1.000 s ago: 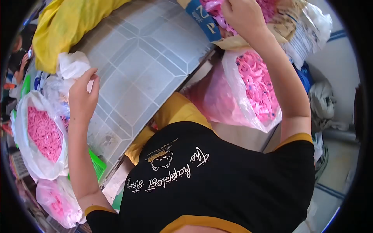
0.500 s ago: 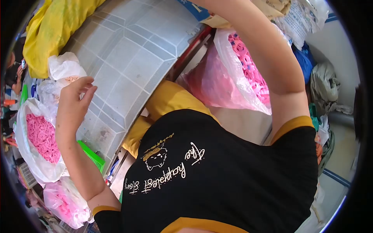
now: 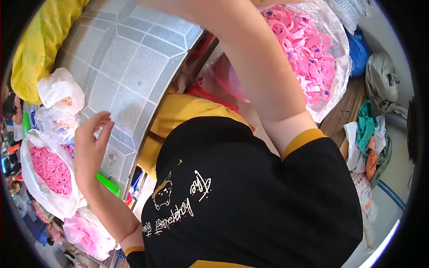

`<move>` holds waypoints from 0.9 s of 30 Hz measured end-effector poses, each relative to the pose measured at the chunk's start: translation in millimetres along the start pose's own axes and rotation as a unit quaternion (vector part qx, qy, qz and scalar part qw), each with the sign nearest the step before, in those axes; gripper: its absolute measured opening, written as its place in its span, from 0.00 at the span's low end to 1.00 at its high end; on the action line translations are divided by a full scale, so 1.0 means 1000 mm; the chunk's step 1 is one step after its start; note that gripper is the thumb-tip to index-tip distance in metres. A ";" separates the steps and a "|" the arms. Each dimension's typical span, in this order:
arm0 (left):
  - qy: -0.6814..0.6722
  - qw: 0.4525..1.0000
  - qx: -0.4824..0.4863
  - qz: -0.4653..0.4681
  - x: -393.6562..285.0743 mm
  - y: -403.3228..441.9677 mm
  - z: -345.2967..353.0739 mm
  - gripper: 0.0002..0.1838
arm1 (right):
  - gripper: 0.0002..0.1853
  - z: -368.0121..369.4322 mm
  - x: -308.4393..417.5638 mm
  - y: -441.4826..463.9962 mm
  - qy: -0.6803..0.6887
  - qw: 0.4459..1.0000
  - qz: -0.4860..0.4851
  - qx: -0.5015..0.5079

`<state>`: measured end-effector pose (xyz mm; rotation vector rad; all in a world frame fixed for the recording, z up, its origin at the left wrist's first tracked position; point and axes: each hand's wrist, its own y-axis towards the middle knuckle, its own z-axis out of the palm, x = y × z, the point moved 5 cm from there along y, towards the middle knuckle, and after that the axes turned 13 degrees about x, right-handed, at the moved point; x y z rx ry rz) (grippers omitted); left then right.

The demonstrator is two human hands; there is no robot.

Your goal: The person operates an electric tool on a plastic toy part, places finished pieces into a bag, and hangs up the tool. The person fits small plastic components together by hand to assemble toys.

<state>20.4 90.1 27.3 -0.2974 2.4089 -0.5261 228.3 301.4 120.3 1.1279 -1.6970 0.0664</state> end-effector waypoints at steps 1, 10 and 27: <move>0.012 0.999 -0.030 0.020 -0.002 0.007 0.002 0.14 | 0.10 0.007 -0.016 -0.016 0.001 1.000 -0.023 -0.011; 0.170 0.968 -0.115 0.147 -0.022 0.099 0.065 0.42 | 0.08 0.089 -0.185 -0.269 0.109 0.803 0.572 0.128; 0.035 0.995 0.005 0.091 -0.010 0.108 0.057 0.51 | 0.09 0.231 -0.572 -0.318 -0.186 0.708 0.599 0.324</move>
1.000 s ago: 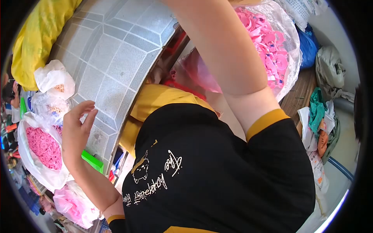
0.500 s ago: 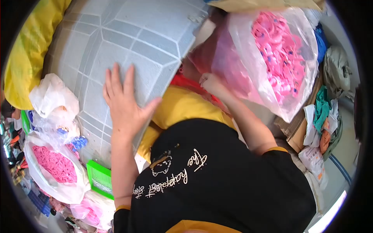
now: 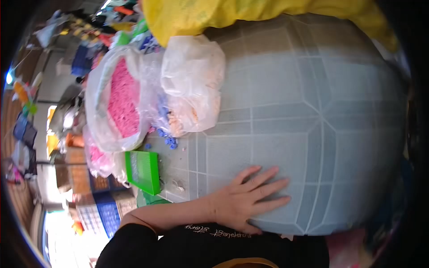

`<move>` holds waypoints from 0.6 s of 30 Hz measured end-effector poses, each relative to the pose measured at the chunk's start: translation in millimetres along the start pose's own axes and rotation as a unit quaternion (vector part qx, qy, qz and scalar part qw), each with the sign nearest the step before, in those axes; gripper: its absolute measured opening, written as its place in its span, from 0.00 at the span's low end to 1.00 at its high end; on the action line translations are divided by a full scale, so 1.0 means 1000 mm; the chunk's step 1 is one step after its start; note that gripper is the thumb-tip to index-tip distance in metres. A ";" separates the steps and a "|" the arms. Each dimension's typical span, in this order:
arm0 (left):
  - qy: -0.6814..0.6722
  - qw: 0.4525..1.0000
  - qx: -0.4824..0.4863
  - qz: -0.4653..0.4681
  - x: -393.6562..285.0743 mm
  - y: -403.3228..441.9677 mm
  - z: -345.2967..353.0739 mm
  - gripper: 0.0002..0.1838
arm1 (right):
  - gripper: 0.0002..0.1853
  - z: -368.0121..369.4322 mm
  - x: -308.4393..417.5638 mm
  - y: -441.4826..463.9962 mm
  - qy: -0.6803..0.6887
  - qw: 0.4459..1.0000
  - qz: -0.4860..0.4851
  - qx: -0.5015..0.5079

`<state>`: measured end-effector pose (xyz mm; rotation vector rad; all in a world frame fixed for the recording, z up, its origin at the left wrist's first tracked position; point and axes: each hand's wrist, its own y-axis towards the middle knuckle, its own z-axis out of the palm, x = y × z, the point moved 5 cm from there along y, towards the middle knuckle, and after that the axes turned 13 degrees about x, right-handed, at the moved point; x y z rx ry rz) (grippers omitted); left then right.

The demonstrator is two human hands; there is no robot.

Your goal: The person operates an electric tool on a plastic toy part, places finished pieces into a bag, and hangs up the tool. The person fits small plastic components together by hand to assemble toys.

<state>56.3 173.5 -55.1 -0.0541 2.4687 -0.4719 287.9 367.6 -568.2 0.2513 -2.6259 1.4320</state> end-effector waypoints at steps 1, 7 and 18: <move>0.001 1.000 -0.001 -0.009 -0.001 0.001 0.000 0.51 | 0.09 0.002 -0.002 0.009 -0.008 1.000 0.003 0.003; 0.012 1.000 0.012 -0.015 -0.002 0.003 0.006 0.58 | 0.10 0.019 -0.017 0.038 -0.019 0.999 0.025 0.013; 0.098 0.994 0.006 -0.055 -0.003 0.005 0.010 0.40 | 0.10 0.032 -0.033 0.044 -0.016 1.000 0.013 0.013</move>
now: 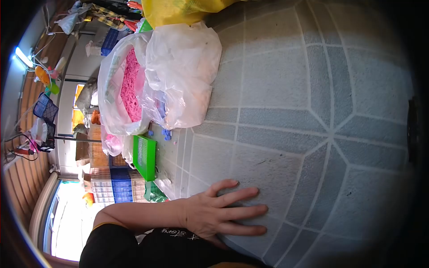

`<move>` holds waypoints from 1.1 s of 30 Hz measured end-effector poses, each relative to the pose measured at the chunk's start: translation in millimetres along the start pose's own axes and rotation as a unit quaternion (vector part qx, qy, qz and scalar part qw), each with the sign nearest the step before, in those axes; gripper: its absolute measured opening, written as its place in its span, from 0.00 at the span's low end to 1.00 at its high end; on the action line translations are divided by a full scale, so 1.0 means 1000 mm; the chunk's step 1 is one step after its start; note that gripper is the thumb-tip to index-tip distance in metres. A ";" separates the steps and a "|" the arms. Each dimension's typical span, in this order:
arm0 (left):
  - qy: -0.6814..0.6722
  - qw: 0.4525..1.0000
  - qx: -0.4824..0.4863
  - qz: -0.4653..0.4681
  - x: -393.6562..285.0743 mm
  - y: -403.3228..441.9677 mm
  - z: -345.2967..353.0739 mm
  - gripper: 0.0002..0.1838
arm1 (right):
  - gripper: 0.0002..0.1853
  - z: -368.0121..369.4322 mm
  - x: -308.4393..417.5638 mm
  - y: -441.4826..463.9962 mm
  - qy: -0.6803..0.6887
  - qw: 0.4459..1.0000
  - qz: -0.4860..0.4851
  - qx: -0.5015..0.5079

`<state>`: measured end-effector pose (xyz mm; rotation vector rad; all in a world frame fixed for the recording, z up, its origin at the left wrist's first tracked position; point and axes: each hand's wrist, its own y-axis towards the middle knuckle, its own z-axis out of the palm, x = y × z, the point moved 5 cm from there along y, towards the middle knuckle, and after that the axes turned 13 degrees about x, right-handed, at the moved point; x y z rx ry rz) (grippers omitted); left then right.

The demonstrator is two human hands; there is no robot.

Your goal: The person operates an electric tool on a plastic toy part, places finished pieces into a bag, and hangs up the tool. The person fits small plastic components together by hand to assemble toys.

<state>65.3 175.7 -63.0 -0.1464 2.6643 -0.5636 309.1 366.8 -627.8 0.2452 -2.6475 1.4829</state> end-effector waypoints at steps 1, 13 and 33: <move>-0.001 1.000 0.000 -0.001 0.000 0.000 0.000 0.40 | 0.10 0.001 -0.001 -0.003 0.001 1.000 -0.003 0.000; -0.113 0.993 0.009 0.037 0.003 -0.003 -0.005 0.58 | 0.11 -0.037 0.010 -0.115 0.002 0.997 -0.072 -0.033; -0.013 0.968 -0.224 0.113 -0.013 -0.060 0.004 0.31 | 0.12 -0.127 0.106 -0.320 -0.105 0.970 -0.167 -0.142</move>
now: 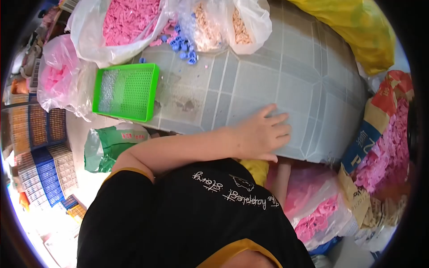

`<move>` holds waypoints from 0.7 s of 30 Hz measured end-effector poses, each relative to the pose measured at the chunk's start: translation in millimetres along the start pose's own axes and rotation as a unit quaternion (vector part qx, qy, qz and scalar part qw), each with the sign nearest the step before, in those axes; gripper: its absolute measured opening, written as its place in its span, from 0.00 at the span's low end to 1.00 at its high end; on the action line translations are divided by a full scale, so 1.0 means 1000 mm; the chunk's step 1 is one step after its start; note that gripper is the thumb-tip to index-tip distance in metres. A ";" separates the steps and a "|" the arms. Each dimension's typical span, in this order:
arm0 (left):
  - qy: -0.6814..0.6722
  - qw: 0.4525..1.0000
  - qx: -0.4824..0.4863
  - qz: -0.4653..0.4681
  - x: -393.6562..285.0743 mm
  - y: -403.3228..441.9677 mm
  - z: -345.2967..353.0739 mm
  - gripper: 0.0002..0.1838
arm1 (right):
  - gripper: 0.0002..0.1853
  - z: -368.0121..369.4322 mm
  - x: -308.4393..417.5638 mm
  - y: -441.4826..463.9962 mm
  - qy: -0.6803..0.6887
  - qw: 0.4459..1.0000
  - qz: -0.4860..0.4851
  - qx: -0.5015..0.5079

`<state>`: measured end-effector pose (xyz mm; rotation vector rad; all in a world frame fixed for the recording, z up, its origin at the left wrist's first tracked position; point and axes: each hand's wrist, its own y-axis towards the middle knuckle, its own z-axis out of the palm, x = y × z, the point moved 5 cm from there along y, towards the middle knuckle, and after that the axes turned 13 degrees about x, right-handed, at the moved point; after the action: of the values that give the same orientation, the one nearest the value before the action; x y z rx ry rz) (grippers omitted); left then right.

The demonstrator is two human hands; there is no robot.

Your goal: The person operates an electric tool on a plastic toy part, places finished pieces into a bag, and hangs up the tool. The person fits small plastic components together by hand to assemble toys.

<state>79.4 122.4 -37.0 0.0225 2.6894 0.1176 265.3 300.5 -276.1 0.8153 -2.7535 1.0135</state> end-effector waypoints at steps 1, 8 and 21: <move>-0.004 0.999 -0.035 0.007 -0.004 -0.014 -0.009 0.27 | 0.12 -0.008 -0.003 -0.014 0.000 1.000 0.001 -0.004; 0.114 0.937 -0.094 -0.318 0.070 -0.148 -0.100 0.11 | 0.11 -0.117 0.037 -0.196 0.326 0.929 -0.143 0.101; 0.124 0.903 -0.001 -0.412 0.168 -0.158 -0.101 0.30 | 0.24 -0.136 0.242 -0.070 0.380 0.868 -0.316 0.039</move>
<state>-115.5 -37.0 -33.0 -1.1822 2.6926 -0.1512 82.3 232.0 -66.0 0.9599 -1.6304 1.0002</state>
